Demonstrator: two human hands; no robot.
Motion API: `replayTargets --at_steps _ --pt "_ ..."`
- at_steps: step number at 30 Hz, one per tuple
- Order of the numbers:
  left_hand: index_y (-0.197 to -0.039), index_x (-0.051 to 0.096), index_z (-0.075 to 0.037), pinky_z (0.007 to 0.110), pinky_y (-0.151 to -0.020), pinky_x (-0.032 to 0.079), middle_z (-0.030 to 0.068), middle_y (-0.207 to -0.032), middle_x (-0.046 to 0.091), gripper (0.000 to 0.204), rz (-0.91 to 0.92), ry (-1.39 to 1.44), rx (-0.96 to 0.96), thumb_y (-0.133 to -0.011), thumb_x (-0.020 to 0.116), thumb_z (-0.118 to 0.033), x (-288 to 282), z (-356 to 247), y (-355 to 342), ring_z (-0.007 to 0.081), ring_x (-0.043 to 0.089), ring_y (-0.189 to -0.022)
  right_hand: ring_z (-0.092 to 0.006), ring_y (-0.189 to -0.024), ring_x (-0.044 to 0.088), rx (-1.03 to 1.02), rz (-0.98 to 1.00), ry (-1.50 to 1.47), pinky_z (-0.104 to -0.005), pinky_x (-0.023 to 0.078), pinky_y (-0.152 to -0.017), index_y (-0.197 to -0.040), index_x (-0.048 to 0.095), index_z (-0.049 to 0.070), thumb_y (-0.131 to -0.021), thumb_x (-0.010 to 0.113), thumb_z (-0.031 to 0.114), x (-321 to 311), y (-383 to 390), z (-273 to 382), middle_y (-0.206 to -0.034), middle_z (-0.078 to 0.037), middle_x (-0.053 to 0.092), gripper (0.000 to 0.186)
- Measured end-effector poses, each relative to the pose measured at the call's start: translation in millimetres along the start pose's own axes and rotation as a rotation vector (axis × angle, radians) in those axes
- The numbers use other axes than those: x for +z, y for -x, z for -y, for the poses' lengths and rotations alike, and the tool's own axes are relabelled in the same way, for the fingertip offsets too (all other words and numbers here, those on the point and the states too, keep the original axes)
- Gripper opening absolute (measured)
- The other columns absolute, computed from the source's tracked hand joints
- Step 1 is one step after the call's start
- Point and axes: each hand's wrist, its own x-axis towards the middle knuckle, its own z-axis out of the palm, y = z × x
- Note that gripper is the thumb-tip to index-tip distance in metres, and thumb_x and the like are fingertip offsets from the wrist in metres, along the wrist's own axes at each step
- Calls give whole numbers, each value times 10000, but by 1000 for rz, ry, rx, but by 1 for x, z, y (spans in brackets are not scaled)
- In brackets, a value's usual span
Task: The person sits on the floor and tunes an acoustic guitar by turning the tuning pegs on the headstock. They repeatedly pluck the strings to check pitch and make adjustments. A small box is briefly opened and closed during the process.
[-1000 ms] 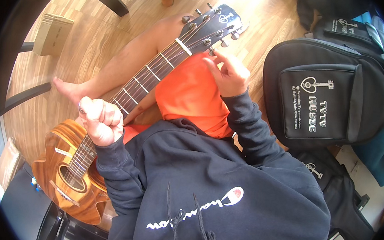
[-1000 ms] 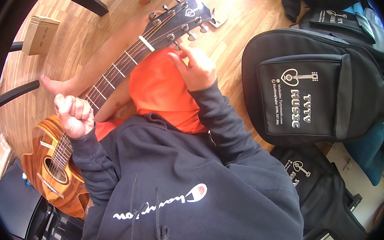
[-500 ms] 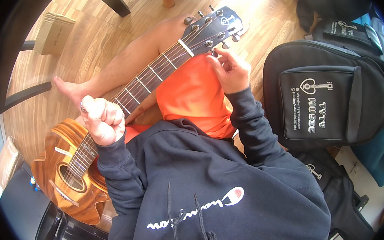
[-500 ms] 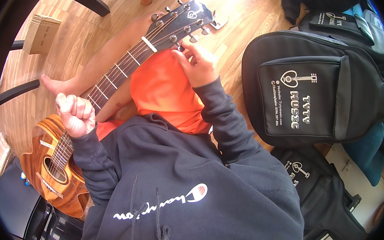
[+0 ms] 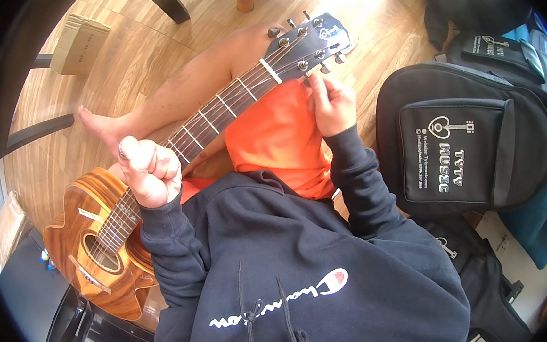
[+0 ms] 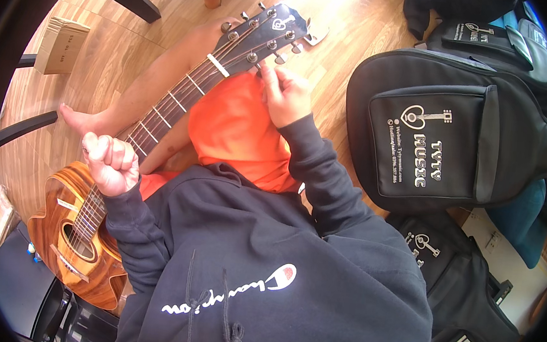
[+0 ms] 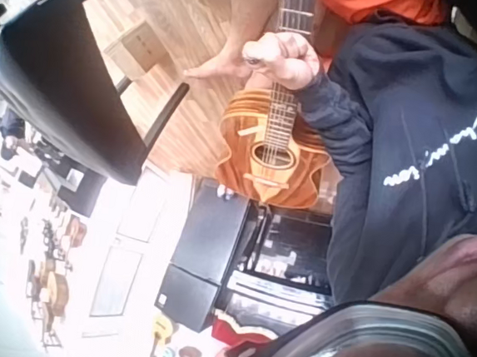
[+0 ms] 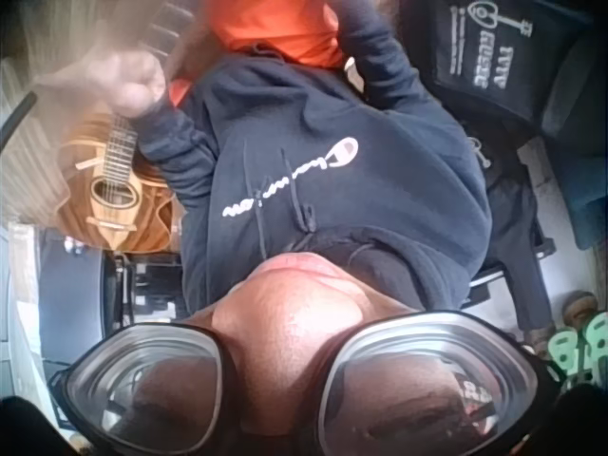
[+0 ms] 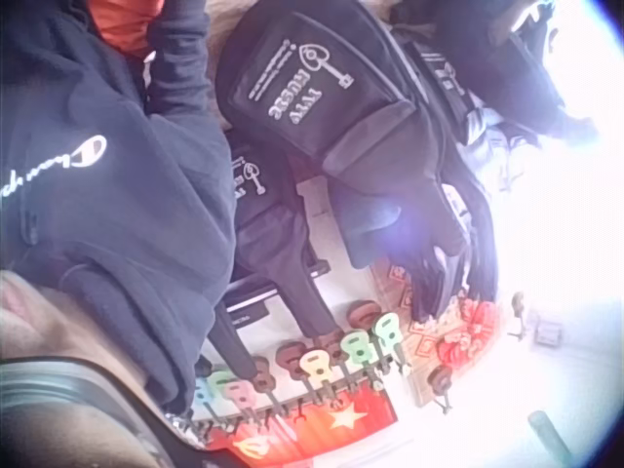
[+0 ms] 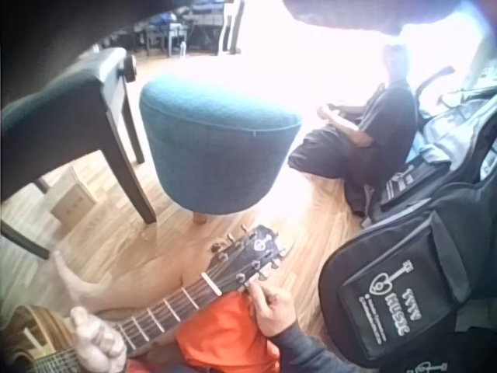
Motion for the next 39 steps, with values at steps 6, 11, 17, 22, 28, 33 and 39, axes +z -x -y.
replayTargets --at_steps 6,11,17,22,28,33,39 --pt "-736 290 -169 216 -349 114 -69 -572 224 355 36 -40 -5 -941 495 36 -4 -1 1 25 142 -411 -66 -421 408 417 107 -239 -248 289 -386 -918 646 -3 -966 592 320 -11 -7 14 -551 -16 532 331" --pt "-712 262 -163 214 -329 116 -64 -554 214 374 1 47 12 -927 448 78 0 2 -2 22 139 -390 -55 -435 432 -230 -100 279 -239 343 -436 -918 634 12 -921 682 186 4 1 0 -558 4 552 180" --pt "-708 259 -165 212 -328 113 -65 -548 213 376 2 47 13 -927 442 79 2 1 0 21 135 -388 -35 -431 381 594 442 -814 -210 289 -395 -987 627 22 -988 568 253 -29 -14 -2 -529 51 443 238" --pt "-704 253 -167 216 -327 108 -64 -546 211 378 -13 31 8 -922 438 81 3 2 -3 22 134 -387 -27 -489 537 -200 -161 370 -195 388 -455 -1012 666 -23 -884 731 183 -14 -6 -8 -607 -2 619 251" --pt "-703 259 -167 227 -336 107 -63 -547 209 372 -27 11 -7 -917 438 79 5 -2 -2 27 129 -390 -51 -444 505 -195 28 223 -191 370 -429 -1019 640 -3 -912 635 60 -2 -6 -13 -649 0 607 124" --pt "-727 280 -177 222 -359 120 -66 -563 236 358 16 -64 -35 -899 472 72 3 -3 0 35 140 -412 -54 -371 339 538 342 -790 -206 244 -351 -919 588 39 -1016 462 300 -18 -10 -8 -578 3 501 306" --pt "-703 265 -168 229 -341 104 -75 -554 211 377 -3 -69 -9 -922 470 62 5 -3 -3 28 114 -401 -35 -447 462 -82 -29 107 -195 302 -378 -919 637 -20 -983 602 282 -6 -7 -4 -719 -64 645 310"
